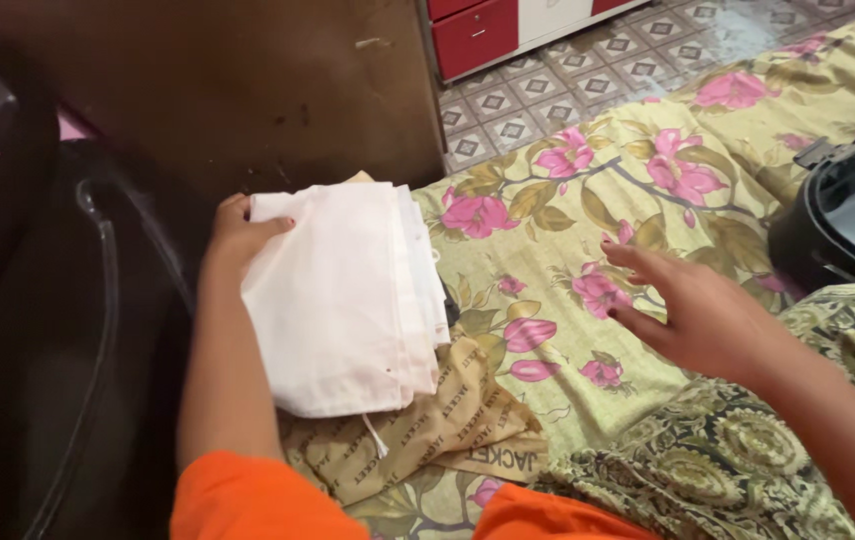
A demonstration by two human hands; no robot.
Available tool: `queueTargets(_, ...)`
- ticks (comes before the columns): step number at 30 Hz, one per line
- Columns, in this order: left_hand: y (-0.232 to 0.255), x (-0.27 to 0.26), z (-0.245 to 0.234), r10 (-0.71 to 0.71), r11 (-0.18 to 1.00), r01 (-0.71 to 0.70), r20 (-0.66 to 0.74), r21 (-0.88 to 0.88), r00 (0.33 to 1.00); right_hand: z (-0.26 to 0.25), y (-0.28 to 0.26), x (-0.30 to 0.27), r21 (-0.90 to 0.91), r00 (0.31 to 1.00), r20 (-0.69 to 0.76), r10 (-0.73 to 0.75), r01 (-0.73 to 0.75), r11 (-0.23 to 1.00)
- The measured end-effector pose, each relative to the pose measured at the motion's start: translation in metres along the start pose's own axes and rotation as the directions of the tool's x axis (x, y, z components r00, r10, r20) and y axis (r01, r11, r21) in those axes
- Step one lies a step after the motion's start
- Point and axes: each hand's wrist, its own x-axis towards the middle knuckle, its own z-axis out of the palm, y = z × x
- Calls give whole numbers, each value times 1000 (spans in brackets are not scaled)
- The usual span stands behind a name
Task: The person folds and stacks various clothing items into an open suitcase placed on a bed. They handle folded garments, plastic-wrapped clothes, and a paper-wrapped bundle, arranging them neatly inside the suitcase.
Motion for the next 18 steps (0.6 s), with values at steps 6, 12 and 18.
queueTargets(6,125,-96,8,110,992,-81,342,-100,933,3,6,-5,-18,1000,-22,13,-13,1000)
queueTargets(12,248,-195,23,503,860,-339,518,-382,693,32,13,-11,485,982,-146,-122,178,856)
queueTargets(18,290,-189,112,458,628,168,535,-760,710,6,48,-69,978,963,-99,252,48,202)
